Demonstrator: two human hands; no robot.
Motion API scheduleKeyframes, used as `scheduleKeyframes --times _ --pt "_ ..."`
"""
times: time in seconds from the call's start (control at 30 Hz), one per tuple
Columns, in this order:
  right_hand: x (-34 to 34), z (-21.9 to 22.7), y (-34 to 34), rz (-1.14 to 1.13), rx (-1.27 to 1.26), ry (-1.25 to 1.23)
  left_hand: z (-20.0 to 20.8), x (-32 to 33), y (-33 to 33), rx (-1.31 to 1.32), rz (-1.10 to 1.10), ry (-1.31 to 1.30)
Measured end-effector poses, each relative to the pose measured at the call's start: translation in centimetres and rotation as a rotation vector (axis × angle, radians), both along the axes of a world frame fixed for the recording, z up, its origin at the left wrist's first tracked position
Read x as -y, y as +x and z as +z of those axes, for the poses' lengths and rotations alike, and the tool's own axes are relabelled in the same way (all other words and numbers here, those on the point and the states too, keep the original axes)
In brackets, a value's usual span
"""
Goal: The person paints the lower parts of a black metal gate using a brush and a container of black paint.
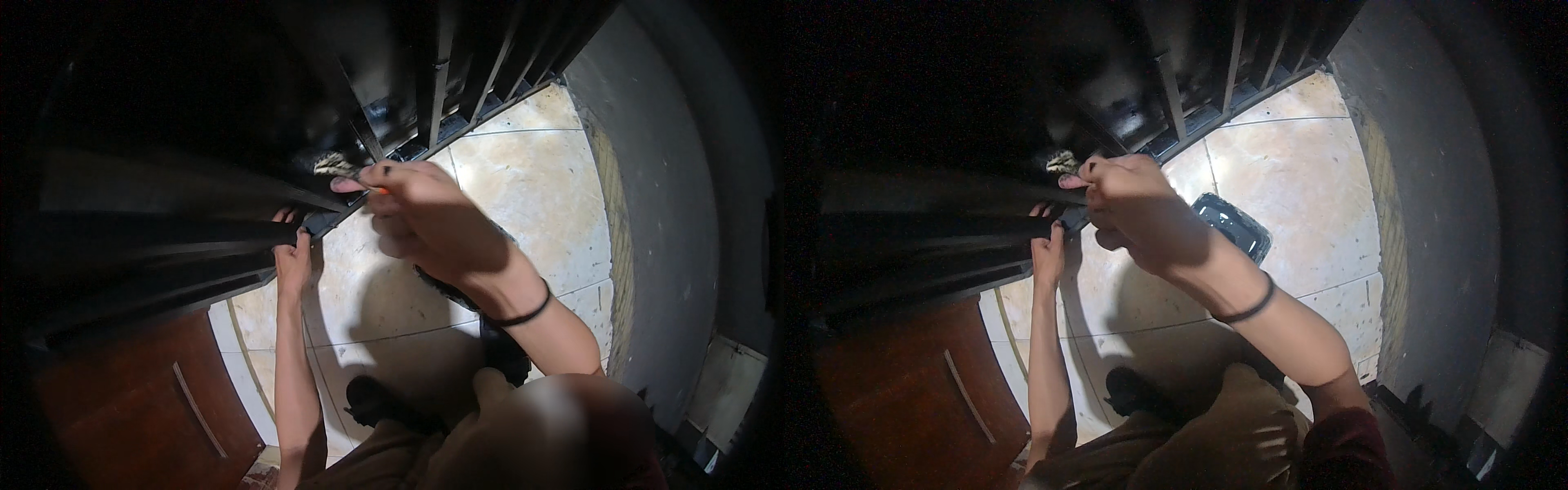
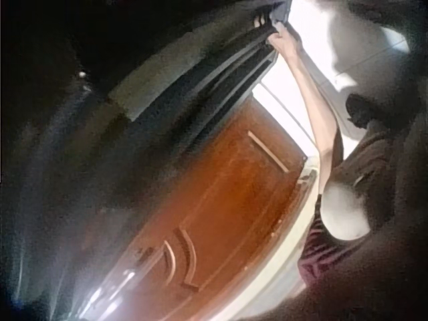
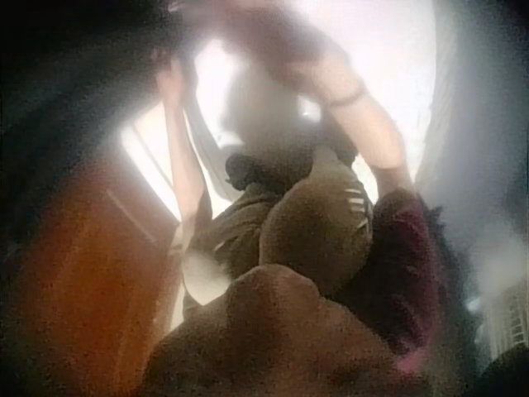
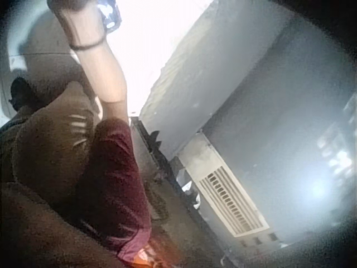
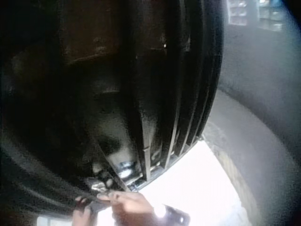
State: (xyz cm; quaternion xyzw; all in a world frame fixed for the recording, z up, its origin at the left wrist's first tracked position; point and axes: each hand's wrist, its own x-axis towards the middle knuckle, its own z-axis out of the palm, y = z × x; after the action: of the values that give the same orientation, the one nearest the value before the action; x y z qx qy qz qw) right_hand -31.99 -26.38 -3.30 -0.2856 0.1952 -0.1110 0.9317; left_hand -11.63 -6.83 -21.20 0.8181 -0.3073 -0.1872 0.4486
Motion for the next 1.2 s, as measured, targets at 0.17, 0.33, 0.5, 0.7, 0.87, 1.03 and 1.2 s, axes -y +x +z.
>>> scheduleKeyframes --times 0.17,0.33,0.5,0.7,0.87,1.03,1.2 --pt "-0.2 -0.9 -1.9 -0.012 -0.163 0.020 -0.3 1.0 -0.1 -0.055 -0.006 -0.097" --pt "0.2 -3.3 0.5 -0.022 -0.244 -0.022 -0.8 1.0 0.2 0.139 -0.077 0.042" --pt "-0.1 2.2 0.8 0.017 -0.069 -0.122 -0.9 0.4 0.1 -0.007 -0.019 -0.061" --pt "0.3 2.3 -4.1 -0.081 -0.084 0.045 -0.7 0.5 -0.5 -0.017 -0.003 -0.059" --pt "-1.1 -6.3 -2.1 -0.121 -0.449 -0.407 -0.8 0.6 0.0 -0.019 -0.027 -0.096" --pt "-1.3 -14.1 1.8 -0.135 -0.454 -0.840 0.3 1.4 -0.6 0.009 -0.069 -0.037" --pt "-1.9 -6.3 3.3 -0.161 -0.330 -0.615 -1.2 0.3 0.1 -0.028 0.003 -0.123"
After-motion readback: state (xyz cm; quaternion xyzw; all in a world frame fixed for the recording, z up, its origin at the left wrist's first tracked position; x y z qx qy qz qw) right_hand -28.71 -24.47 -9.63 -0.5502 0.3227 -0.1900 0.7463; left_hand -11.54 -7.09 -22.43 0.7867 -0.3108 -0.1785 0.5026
